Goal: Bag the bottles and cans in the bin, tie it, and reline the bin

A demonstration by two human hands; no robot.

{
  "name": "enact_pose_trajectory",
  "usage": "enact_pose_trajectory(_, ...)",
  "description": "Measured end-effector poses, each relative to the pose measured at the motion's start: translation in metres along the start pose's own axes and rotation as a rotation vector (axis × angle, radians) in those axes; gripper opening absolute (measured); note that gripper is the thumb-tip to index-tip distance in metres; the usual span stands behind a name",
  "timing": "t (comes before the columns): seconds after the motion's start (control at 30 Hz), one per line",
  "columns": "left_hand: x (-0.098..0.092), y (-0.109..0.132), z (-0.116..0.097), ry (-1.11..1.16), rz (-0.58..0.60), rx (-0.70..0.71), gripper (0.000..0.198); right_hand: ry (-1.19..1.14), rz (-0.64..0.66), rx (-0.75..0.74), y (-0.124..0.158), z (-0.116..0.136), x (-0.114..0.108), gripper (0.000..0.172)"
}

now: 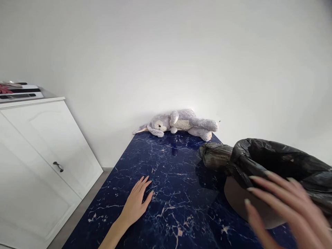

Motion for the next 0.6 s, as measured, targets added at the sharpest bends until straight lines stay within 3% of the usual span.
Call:
enact_pose_trajectory(0.07,0.003,-0.008,0.003,0.002,-0.023,-0.004,0.053,-0.078,0.157,-0.095,0.006,0.037,0.046,0.054)
enact_pose_trajectory(0.13,0.005,-0.02,0.007,0.042,-0.065,-0.043,0.054,-0.15,0.286,-0.07,0.019,0.046,0.097,0.045)
enact_pose_trajectory(0.23,0.007,-0.042,0.017,0.136,-0.138,-0.133,0.052,-0.211,0.53,0.101,0.049,0.025,0.187,0.039)
enact_pose_trajectory(0.33,0.006,-0.062,0.023,0.198,-0.187,-0.178,0.046,-0.266,0.619,0.262,0.071,-0.005,0.256,0.043)
enact_pose_trajectory(0.47,-0.007,-0.078,0.036,0.34,-0.249,-0.225,0.039,-0.27,0.674,0.384,0.076,-0.031,0.316,0.051)
enact_pose_trajectory(0.6,-0.019,-0.087,0.052,0.497,-0.29,-0.24,0.039,-0.27,0.671,0.372,0.063,-0.043,0.342,0.052)
Point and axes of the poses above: each hand's wrist, its own y-axis away from the middle knuckle, its own x-axis out of the palm, z = x × y, the point moved 10 cm from there along -y, towards the middle knuckle, and after that the axes turned 1 degree about x, right-handed, at the moved point
